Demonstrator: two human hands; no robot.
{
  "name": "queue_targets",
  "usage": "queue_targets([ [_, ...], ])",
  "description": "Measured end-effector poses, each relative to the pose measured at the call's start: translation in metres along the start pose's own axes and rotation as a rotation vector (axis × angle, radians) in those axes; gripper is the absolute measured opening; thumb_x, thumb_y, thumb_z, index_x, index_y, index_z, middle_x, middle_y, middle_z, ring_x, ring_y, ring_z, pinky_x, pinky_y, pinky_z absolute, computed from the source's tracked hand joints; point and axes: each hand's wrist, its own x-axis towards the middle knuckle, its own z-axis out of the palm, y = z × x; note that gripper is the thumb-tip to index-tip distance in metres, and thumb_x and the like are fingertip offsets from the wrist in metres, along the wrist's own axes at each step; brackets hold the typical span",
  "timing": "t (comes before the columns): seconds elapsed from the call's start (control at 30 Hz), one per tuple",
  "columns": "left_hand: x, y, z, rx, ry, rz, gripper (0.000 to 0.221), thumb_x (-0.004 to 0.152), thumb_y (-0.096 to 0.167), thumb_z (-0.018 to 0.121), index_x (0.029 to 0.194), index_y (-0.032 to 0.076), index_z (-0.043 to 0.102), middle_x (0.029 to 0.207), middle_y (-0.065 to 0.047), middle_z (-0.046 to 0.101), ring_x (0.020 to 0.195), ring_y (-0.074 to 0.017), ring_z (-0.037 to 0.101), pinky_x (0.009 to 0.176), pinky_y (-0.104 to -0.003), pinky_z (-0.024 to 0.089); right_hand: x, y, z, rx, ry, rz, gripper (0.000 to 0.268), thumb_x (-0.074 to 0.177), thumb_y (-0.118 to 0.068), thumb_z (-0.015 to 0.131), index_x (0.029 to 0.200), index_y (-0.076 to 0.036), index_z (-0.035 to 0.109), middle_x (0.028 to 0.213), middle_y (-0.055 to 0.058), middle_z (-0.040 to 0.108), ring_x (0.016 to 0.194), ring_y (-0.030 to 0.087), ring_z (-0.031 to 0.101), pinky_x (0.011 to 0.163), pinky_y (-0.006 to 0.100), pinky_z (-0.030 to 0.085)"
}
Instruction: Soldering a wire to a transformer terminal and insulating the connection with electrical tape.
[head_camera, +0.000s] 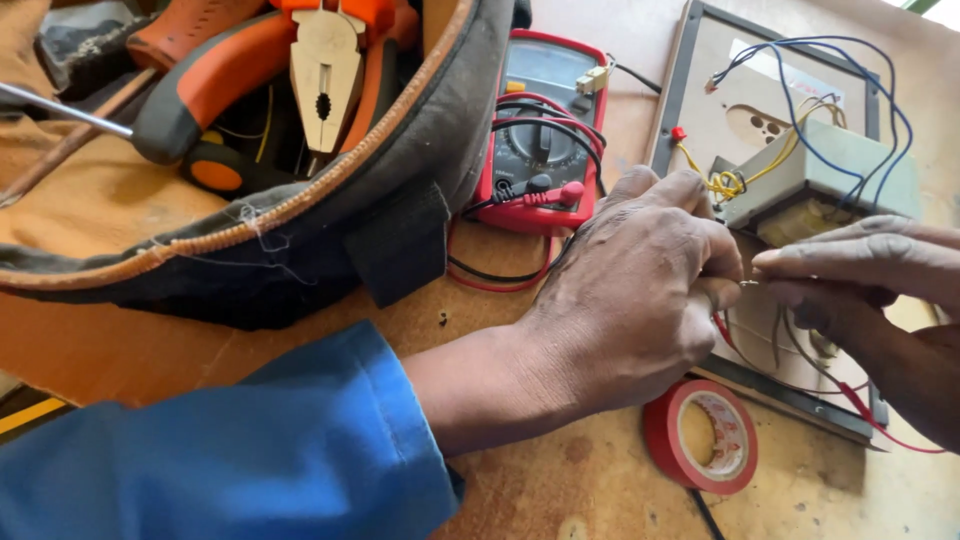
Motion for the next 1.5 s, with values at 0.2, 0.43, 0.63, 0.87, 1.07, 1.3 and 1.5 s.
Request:
queue_targets([
  [0.2, -0.002, -0.008, 0.004, 0.025, 0.026, 0.062, 0.017, 0.077, 0.017, 0.060, 0.072, 0.018, 0.077, 0.086, -0.006, 0.058, 0.089, -0.0310, 0.051, 0.083, -0.043, 0.041, 0.004, 0.014, 0.002, -0.059, -0.080, -0.290, 0.022, 0.087, -0.012, 0.068, 0.105, -0.004, 0.077, 0.104, 0.010, 0.079, 0.094, 0.021, 0.077, 0.090, 0.032, 0.058],
  [0.43, 0.000, -0.012, 0.006, 0.009, -0.007, 0.070, 0.015, 0.076, 0.020, 0.063, 0.072, 0.019, 0.077, 0.085, -0.005, 0.060, 0.088, -0.0295, 0.052, 0.086, -0.042, 0.038, 0.003, 0.016, 0.004, -0.029, -0.075, -0.333, 0.021, 0.089, -0.011, 0.066, 0.106, -0.004, 0.076, 0.104, 0.012, 0.078, 0.093, 0.022, 0.078, 0.088, 0.031, 0.060],
  [0.63, 0.002, -0.011, 0.004, -0.008, -0.048, 0.018, 0.014, 0.079, 0.022, 0.066, 0.075, 0.021, 0.079, 0.087, -0.004, 0.060, 0.093, -0.0298, 0.052, 0.088, -0.041, 0.040, 0.000, 0.008, 0.003, -0.130, -0.041, -0.398, 0.018, 0.089, -0.011, 0.071, 0.105, -0.006, 0.076, 0.104, 0.010, 0.078, 0.090, 0.021, 0.077, 0.083, 0.032, 0.058],
  [0.87, 0.003, -0.012, 0.004, -0.011, -0.026, 0.056, 0.005, 0.076, 0.027, 0.073, 0.074, 0.022, 0.077, 0.086, -0.005, 0.064, 0.092, -0.0262, 0.057, 0.091, -0.039, 0.039, -0.003, -0.026, -0.001, -0.307, -0.026, -0.488, 0.019, 0.094, -0.012, 0.070, 0.111, -0.003, 0.071, 0.100, 0.009, 0.075, 0.082, 0.025, 0.072, 0.076, 0.038, 0.055],
  [1.07, 0.003, -0.013, 0.005, -0.010, 0.017, 0.092, 0.011, 0.082, 0.021, 0.064, 0.073, 0.019, 0.071, 0.083, -0.005, 0.059, 0.087, -0.0251, 0.058, 0.090, -0.040, 0.037, -0.002, -0.013, 0.004, -0.170, 0.047, -0.300, 0.004, 0.089, -0.006, 0.077, 0.092, -0.003, 0.075, 0.070, 0.006, 0.065, 0.057, 0.018, 0.050, 0.058, 0.031, 0.040],
  [1.3, 0.002, -0.009, 0.002, -0.020, 0.009, 0.049, 0.011, 0.084, 0.020, 0.064, 0.074, 0.019, 0.069, 0.086, -0.006, 0.059, 0.088, -0.0280, 0.058, 0.090, -0.041, 0.039, -0.002, -0.018, -0.003, -0.118, -0.058, -0.312, 0.007, 0.084, -0.016, 0.071, 0.085, -0.010, 0.074, 0.066, 0.003, 0.068, 0.050, 0.015, 0.058, 0.050, 0.029, 0.041],
  [1.5, 0.003, -0.007, 0.001, -0.001, 0.029, 0.077, 0.009, 0.086, 0.021, 0.063, 0.079, 0.017, 0.068, 0.090, -0.009, 0.059, 0.089, -0.0309, 0.057, 0.090, -0.043, 0.039, -0.006, -0.030, 0.005, -0.154, 0.110, -0.156, 0.019, 0.087, -0.013, 0.084, 0.102, -0.003, 0.076, 0.087, 0.004, 0.073, 0.063, 0.013, 0.057, 0.060, 0.028, 0.040],
])
